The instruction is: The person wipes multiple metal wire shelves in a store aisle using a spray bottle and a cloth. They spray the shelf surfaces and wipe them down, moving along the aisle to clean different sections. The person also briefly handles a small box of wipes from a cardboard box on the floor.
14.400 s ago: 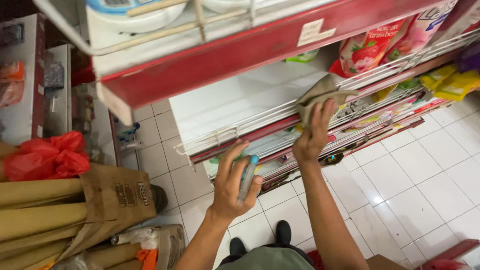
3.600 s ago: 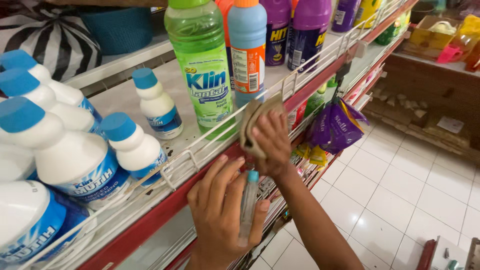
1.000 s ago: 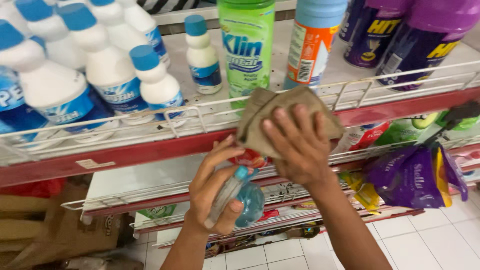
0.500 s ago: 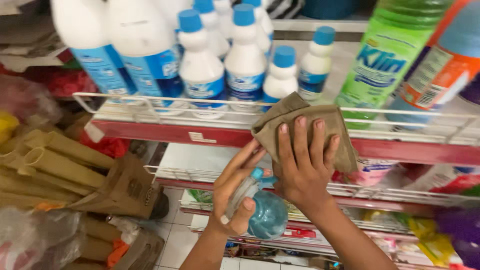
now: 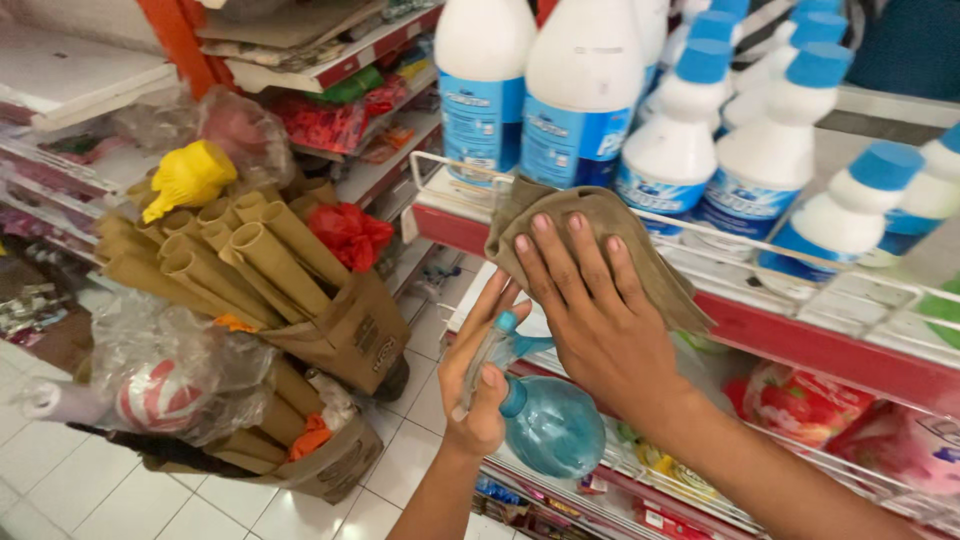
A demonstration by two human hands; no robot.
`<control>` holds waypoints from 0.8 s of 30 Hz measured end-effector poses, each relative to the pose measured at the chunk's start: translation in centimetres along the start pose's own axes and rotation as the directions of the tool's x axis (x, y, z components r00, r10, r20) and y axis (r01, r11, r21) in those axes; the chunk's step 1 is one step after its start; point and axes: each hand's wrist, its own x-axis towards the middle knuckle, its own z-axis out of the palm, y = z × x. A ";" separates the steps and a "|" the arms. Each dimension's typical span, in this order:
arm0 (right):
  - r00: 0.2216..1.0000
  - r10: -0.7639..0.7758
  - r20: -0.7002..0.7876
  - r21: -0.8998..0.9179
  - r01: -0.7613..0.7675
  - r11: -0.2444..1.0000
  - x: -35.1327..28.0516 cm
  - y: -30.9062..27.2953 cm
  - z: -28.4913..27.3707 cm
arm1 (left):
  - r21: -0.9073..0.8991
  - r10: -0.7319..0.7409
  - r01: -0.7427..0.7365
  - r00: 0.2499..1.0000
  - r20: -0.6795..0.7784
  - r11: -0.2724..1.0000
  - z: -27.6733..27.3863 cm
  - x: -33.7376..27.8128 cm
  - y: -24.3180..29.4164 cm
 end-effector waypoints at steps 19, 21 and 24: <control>0.922 -0.343 0.178 -0.126 0.367 0.922 6.1 -1.2 -1.2 | -0.144 -0.063 0.048 0.993 -0.100 0.988 -5.3 0.4 -1.8; 0.924 -0.335 0.185 -0.102 0.357 0.929 5.0 -0.5 -1.0 | -0.173 -0.069 0.058 0.996 -0.059 0.983 -4.9 0.5 -1.8; 0.927 -0.339 0.162 -0.138 0.361 0.922 4.5 -0.2 -0.4 | -0.232 -0.084 0.070 0.995 -0.050 0.970 -4.7 0.4 -1.9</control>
